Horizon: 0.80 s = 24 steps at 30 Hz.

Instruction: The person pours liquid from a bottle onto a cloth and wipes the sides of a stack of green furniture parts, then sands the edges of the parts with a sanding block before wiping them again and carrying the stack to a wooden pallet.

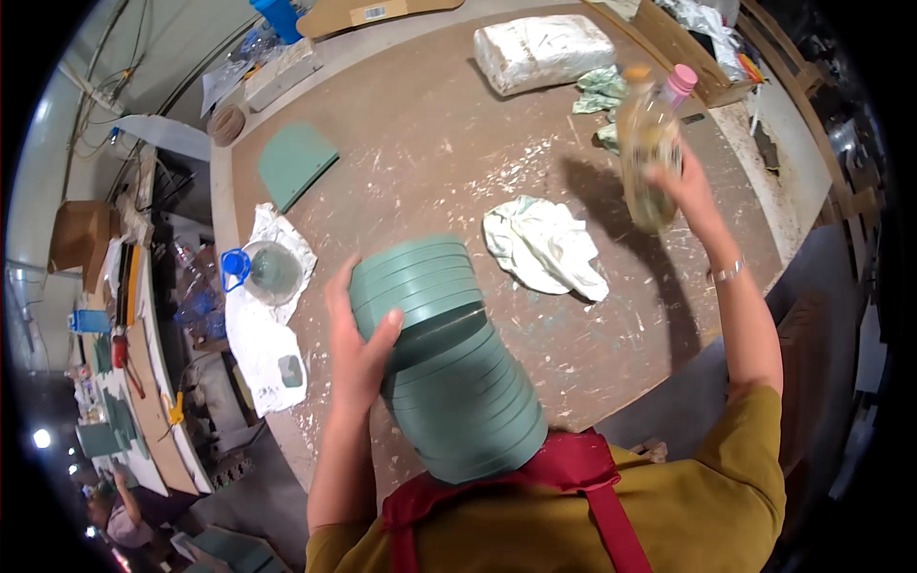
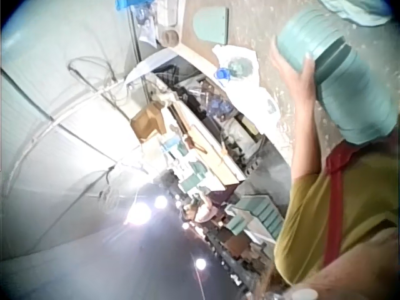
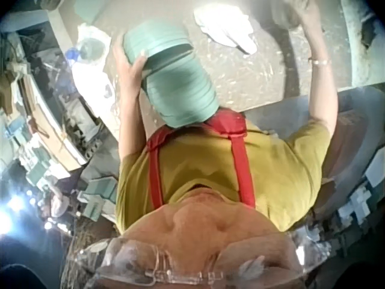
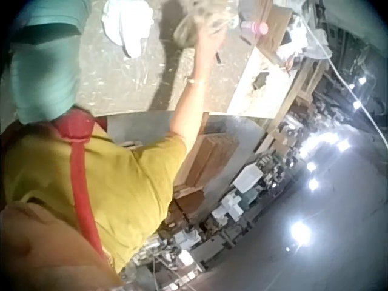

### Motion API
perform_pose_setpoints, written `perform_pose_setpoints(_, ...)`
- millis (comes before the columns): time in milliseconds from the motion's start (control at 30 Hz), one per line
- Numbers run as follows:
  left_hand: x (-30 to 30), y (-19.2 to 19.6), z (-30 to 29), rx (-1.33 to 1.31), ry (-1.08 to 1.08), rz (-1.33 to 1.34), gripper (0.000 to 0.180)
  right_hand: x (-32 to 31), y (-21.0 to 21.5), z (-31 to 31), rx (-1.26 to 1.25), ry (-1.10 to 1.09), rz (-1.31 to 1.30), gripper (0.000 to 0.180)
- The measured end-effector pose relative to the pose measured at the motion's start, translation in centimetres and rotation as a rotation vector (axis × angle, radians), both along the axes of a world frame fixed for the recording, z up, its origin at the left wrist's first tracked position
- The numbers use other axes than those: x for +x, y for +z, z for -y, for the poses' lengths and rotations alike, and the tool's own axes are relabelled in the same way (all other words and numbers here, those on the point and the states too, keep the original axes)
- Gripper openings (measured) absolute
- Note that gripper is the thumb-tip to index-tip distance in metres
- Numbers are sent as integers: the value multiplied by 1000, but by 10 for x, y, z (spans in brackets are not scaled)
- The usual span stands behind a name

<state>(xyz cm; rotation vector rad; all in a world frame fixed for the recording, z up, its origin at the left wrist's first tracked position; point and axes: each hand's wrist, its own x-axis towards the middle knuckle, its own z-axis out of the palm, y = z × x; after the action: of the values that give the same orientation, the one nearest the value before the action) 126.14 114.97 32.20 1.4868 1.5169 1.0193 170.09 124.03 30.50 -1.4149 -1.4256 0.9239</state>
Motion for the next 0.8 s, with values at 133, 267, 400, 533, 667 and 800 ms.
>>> perform_pose_setpoints(133,2,3,-1,-3,-16,-2,77,-24,-48,-93,227,-104,-28,57)
perform_pose_setpoints(267,3,8,-2,-4,-23,22,76,-50,-88,-116,301,-201,2,60)
perform_pose_setpoints(400,8,6,-3,-10,-29,45,77,-27,-94,-102,257,-163,5,69)
perform_pose_setpoints(533,5,5,2,4,-12,19,76,-32,-77,-3,-41,-149,282,55)
perform_pose_setpoints(667,4,3,0,4,-29,10,75,-67,-91,78,-113,-66,687,46)
perform_pose_setpoints(800,0,4,-1,41,-53,-21,73,-110,-91,79,140,-105,827,38)
